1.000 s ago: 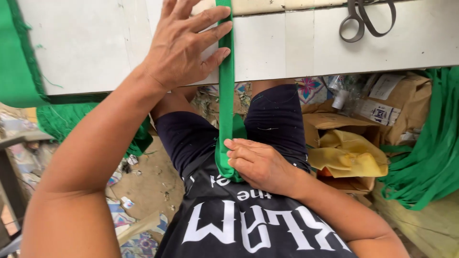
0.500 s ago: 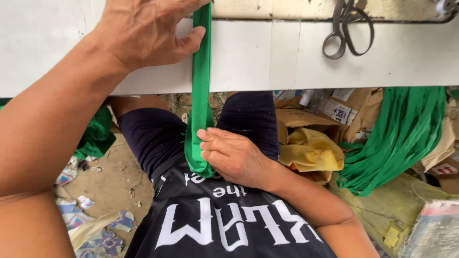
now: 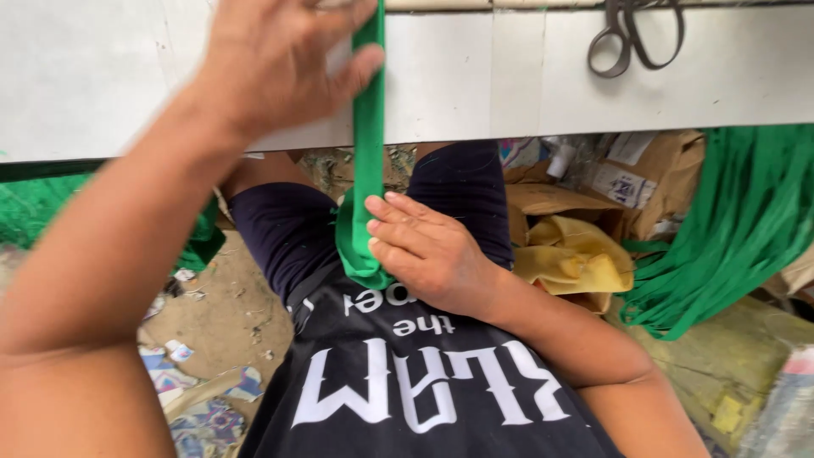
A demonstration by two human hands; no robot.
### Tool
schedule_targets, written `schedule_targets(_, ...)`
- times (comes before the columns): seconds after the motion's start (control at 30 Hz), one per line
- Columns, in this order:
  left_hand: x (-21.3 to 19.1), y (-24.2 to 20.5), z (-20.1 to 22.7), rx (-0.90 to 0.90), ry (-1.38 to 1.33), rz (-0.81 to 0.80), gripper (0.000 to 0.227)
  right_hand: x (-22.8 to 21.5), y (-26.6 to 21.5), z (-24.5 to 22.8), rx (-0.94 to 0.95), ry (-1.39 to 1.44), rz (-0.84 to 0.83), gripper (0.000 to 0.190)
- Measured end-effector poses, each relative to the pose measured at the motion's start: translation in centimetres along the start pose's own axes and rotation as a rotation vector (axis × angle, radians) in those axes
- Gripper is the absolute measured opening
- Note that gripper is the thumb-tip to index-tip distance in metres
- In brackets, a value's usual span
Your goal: Folding the edges of a green fabric strip to prepare it for sewing at a workstation.
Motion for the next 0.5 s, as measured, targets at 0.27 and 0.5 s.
schedule_targets(0.27, -2.3, -1.9, 2.3, 0.083, -0.347, 0.021, 0.046, 1.1, -1.0, 1.5, 0.078, 0.179, 0.102, 0.007)
schedule_targets(0.5, -1.7, -0.3, 0.6, 0.015, -0.14, 0.056, 0.045, 1.0, 0.5, 3.4, 0.041, 0.137, 0.096, 0.007)
Point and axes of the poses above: each hand's wrist, its own y-axis towards the middle knuckle, its own x-axis out of the palm, z = x × y, the point moved 8 cm from there along y, towards the middle knuckle, and after that the axes turned 7 degrees about -z, right-handed, at the moved point
